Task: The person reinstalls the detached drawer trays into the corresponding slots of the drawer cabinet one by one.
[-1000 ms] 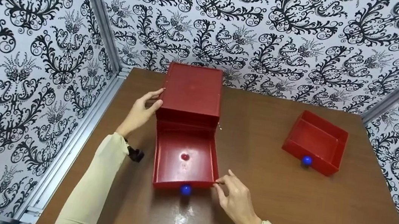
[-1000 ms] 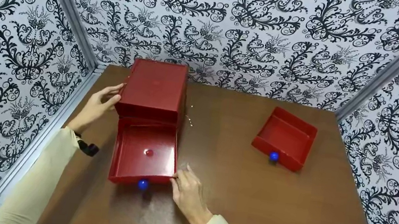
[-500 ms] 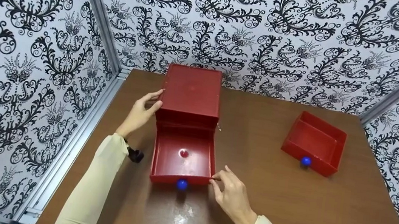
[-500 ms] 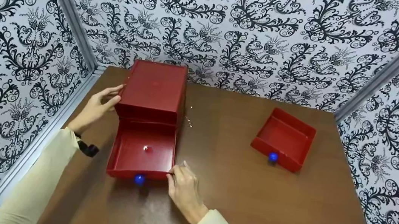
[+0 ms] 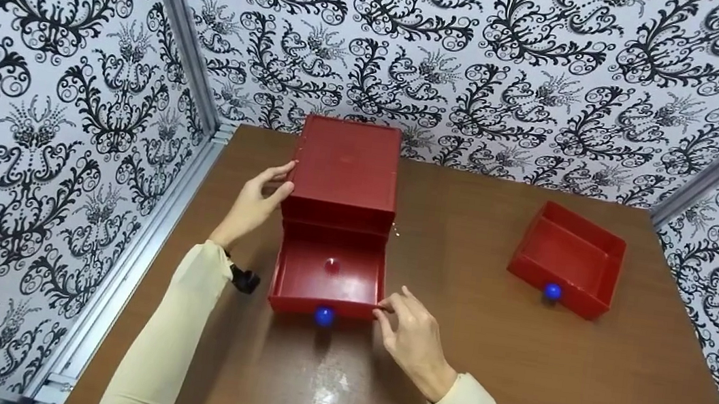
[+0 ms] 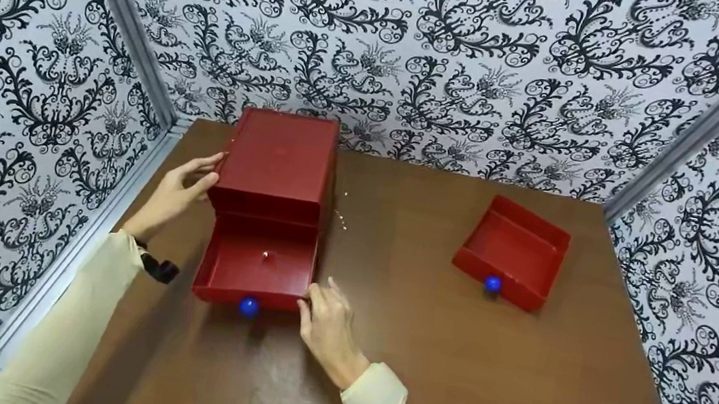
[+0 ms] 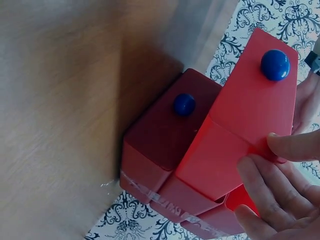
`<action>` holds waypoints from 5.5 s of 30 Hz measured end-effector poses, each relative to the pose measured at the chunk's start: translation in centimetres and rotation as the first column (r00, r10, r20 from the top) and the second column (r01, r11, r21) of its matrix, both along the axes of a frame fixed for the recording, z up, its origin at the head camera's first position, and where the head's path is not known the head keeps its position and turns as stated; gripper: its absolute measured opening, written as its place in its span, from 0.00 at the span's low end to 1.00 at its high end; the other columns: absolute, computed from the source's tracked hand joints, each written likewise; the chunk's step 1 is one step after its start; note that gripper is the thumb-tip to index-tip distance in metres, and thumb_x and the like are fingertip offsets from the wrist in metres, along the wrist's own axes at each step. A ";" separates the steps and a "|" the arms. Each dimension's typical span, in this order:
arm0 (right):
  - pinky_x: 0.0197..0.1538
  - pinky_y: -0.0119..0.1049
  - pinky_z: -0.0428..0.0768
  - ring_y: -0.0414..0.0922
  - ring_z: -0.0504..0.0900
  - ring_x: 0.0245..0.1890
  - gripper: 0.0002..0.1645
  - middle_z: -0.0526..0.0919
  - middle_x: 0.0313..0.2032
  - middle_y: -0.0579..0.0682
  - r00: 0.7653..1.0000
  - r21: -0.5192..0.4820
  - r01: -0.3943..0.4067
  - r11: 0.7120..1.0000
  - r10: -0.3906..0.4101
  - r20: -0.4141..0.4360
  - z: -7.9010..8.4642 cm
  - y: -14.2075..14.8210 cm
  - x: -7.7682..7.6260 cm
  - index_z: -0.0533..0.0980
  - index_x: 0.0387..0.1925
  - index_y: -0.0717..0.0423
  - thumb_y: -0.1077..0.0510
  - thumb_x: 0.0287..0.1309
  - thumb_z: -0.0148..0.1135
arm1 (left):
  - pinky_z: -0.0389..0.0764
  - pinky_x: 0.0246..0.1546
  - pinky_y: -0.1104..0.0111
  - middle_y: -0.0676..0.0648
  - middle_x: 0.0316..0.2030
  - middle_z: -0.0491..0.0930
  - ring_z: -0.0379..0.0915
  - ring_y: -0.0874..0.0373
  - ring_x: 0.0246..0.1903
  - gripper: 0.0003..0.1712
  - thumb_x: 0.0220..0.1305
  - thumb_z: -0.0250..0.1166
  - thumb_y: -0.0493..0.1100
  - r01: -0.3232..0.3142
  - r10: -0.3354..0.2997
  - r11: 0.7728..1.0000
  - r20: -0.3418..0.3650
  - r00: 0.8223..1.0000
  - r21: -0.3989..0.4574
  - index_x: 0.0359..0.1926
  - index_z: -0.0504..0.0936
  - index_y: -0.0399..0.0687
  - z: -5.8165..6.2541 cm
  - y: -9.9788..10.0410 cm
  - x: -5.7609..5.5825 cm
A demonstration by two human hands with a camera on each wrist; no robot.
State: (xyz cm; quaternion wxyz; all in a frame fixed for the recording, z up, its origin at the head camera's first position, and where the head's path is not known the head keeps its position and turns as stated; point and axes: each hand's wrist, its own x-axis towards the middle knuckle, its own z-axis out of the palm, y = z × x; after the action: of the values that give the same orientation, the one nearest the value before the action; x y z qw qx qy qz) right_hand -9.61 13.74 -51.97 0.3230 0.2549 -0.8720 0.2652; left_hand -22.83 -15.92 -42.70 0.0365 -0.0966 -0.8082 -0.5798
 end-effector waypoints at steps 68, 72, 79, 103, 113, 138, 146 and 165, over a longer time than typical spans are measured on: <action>0.35 0.40 0.84 0.47 0.86 0.32 0.13 0.83 0.30 0.52 0.984 -0.009 0.124 0.992 -0.122 0.133 0.7 -0.9 -7.9 0.74 0.35 0.60 0.58 0.57 0.70 | 0.76 0.57 0.70 0.38 0.66 0.74 0.76 0.41 0.59 0.25 0.71 0.58 0.38 0.004 -0.003 1.000 -0.076 0.997 0.003 0.68 0.71 0.41 -1.2 -0.4 -0.9; 0.35 0.41 0.84 0.48 0.86 0.31 0.13 0.84 0.30 0.53 0.983 -0.005 0.124 0.992 -0.122 0.140 0.7 -0.8 -8.3 0.74 0.35 0.60 0.57 0.58 0.70 | 0.76 0.56 0.72 0.37 0.66 0.74 0.76 0.43 0.58 0.25 0.72 0.58 0.39 0.002 -0.003 1.000 -0.063 0.998 -0.011 0.68 0.71 0.39 -1.0 -0.4 -0.9; 0.32 0.41 0.82 0.47 0.85 0.28 0.15 0.84 0.28 0.53 0.980 0.001 0.138 0.990 -0.136 0.147 0.6 -0.3 -9.2 0.74 0.33 0.59 0.54 0.58 0.70 | 0.75 0.51 0.76 0.39 0.68 0.73 0.75 0.42 0.58 0.26 0.71 0.59 0.39 -0.003 0.001 0.999 -0.067 0.998 -0.036 0.68 0.71 0.39 -0.8 -0.2 -0.9; 0.48 0.47 0.86 0.58 0.87 0.37 0.20 0.84 0.27 0.59 0.969 0.040 0.210 0.977 -0.214 0.126 0.3 -0.4 -11.0 0.74 0.38 0.66 0.52 0.58 0.70 | 0.76 0.59 0.61 0.40 0.68 0.72 0.74 0.43 0.60 0.24 0.71 0.57 0.37 -0.019 0.018 0.999 -0.056 0.998 -0.032 0.66 0.72 0.40 -0.8 -0.1 -1.0; 0.64 0.46 0.78 0.51 0.87 0.34 0.17 0.85 0.29 0.56 0.989 0.023 0.129 0.991 -0.130 0.067 0.1 -0.3 -11.3 0.76 0.38 0.64 0.52 0.58 0.67 | 0.75 0.59 0.65 0.42 0.68 0.73 0.75 0.45 0.59 0.24 0.71 0.58 0.37 -0.015 0.013 0.999 -0.073 0.997 -0.036 0.66 0.73 0.40 -0.8 -0.2 -1.0; 0.45 0.56 0.77 0.65 0.77 0.39 0.12 0.80 0.36 0.64 0.921 0.076 0.377 0.923 -0.383 0.078 -0.4 12.1 -11.3 0.76 0.38 0.65 0.58 0.60 0.64 | 0.73 0.63 0.59 0.35 0.68 0.70 0.71 0.38 0.61 0.23 0.70 0.57 0.33 -0.005 0.005 1.000 -0.054 0.998 0.006 0.64 0.71 0.29 1.9 0.6 1.3; 0.44 0.67 0.71 0.73 0.73 0.44 0.18 0.75 0.44 0.74 0.758 0.188 0.596 0.780 -0.625 0.189 0.4 23.1 -9.7 0.72 0.42 0.70 0.58 0.58 0.59 | 0.72 0.51 0.81 0.32 0.66 0.71 0.73 0.38 0.58 0.23 0.70 0.57 0.33 -0.015 0.015 1.000 -0.080 0.997 0.003 0.64 0.71 0.29 1.9 0.7 1.3; 0.37 0.68 0.72 0.77 0.74 0.37 0.13 0.70 0.43 0.74 0.646 0.285 0.534 0.796 -0.601 0.471 -0.5 32.4 -5.3 0.69 0.45 0.69 0.65 0.60 0.55 | 0.71 0.53 0.80 0.40 0.68 0.73 0.73 0.43 0.60 0.23 0.70 0.59 0.37 -0.022 0.024 0.999 -0.087 0.996 0.028 0.64 0.74 0.36 -1.2 -0.3 -1.0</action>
State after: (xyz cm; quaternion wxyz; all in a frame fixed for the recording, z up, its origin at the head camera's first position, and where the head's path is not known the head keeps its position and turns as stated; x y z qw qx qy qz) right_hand -14.90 46.16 -52.51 0.1151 -0.0977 -0.9758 0.1580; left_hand -23.87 -16.19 -43.94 0.0796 -0.1120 -0.7991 -0.5853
